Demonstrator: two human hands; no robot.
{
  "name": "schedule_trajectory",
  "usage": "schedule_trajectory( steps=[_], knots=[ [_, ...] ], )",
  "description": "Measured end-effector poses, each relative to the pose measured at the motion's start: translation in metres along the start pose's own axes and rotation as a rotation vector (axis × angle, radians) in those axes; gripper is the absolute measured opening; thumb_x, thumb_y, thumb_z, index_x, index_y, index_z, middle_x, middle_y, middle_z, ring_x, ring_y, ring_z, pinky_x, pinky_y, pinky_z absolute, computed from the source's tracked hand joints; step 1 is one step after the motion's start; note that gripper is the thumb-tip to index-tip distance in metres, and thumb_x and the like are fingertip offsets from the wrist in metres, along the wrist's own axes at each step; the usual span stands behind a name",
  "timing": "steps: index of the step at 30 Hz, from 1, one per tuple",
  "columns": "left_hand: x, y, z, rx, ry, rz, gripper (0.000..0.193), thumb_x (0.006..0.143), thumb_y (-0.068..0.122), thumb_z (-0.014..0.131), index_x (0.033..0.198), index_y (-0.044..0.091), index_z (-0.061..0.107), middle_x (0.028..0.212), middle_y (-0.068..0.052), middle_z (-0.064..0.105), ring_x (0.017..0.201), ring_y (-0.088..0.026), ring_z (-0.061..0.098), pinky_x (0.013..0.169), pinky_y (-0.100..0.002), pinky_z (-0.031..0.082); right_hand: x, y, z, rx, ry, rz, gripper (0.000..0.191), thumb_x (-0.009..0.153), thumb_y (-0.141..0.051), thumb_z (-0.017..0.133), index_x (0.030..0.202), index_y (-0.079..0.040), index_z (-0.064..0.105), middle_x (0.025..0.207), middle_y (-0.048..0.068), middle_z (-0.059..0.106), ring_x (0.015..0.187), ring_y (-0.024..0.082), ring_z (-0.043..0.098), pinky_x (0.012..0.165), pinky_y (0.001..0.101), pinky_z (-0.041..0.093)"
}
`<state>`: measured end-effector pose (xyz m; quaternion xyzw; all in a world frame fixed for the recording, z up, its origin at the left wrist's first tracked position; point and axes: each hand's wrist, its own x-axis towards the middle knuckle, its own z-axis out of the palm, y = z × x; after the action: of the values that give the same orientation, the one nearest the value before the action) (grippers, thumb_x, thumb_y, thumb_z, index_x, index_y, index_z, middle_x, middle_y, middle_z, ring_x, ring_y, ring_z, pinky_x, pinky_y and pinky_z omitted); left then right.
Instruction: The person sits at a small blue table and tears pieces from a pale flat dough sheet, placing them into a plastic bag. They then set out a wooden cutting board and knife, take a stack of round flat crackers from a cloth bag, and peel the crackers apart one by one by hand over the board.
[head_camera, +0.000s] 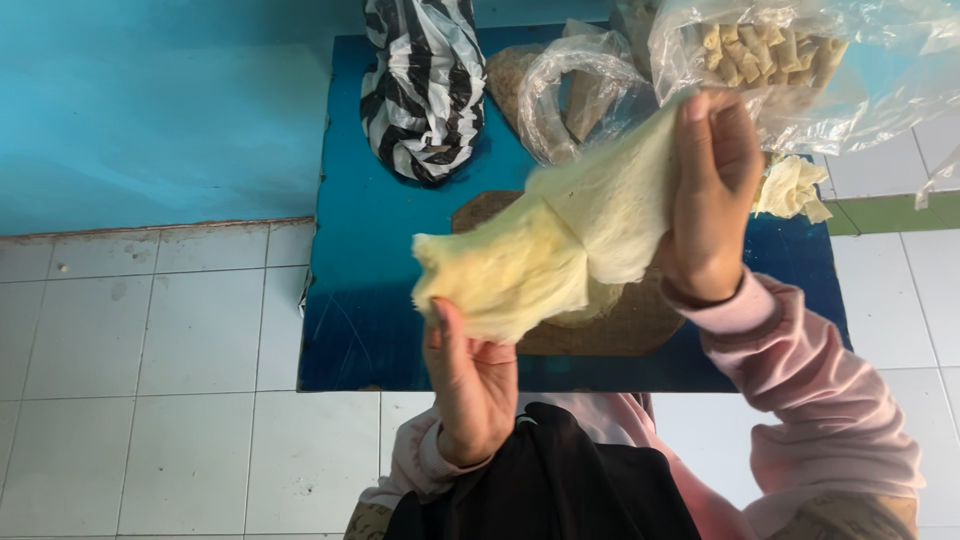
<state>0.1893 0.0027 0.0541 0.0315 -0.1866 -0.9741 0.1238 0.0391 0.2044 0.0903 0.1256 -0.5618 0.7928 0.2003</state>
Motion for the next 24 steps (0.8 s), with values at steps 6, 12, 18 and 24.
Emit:
schedule_trajectory(
  steps=[6, 12, 18, 24],
  knots=[
    [-0.002, 0.030, -0.028, 0.161, 0.104, 0.084, 0.051, 0.108, 0.035, 0.055, 0.145, 0.000, 0.048, 0.129, -0.013, 0.067, 0.110, -0.020, 0.070, 0.084, -0.033, 0.061, 0.018, -0.031, -0.018, -0.182, -0.152, -0.046, 0.019, 0.122, -0.017, 0.063, 0.111, -0.002, 0.060, 0.097, 0.003, 0.064, 0.079, 0.008, 0.055, 0.077, 0.0216, 0.047],
    [0.000, 0.070, -0.045, 0.308, 0.241, 0.342, 0.062, 0.106, 0.041, 0.059, 0.153, 0.005, 0.042, 0.137, -0.012, 0.060, 0.121, -0.023, 0.066, 0.096, -0.041, 0.060, 0.038, -0.048, -0.026, -0.481, -0.548, 0.139, 0.019, 0.104, -0.023, 0.060, 0.110, -0.006, 0.066, 0.093, 0.002, 0.071, 0.067, 0.004, 0.062, 0.060, 0.0212, 0.052],
    [0.002, 0.081, -0.049, 0.310, 0.336, 0.397, 0.064, 0.105, 0.042, 0.061, 0.152, 0.006, 0.040, 0.140, -0.010, 0.057, 0.129, -0.021, 0.061, 0.105, -0.041, 0.057, 0.037, -0.015, -0.031, -0.675, -0.593, 0.122, 0.016, 0.108, -0.017, 0.068, 0.114, -0.002, 0.071, 0.099, 0.005, 0.072, 0.081, 0.006, 0.061, 0.071, 0.0216, 0.050],
    [0.006, 0.082, -0.055, 0.329, 0.322, 0.341, 0.065, 0.105, 0.044, 0.060, 0.151, 0.002, 0.041, 0.137, -0.012, 0.056, 0.126, -0.021, 0.061, 0.103, -0.039, 0.057, 0.039, -0.009, -0.030, -0.805, -0.567, 0.086, 0.018, 0.106, -0.016, 0.064, 0.117, -0.004, 0.073, 0.091, 0.006, 0.074, 0.068, 0.012, 0.061, 0.057, 0.0260, 0.047]
  ],
)
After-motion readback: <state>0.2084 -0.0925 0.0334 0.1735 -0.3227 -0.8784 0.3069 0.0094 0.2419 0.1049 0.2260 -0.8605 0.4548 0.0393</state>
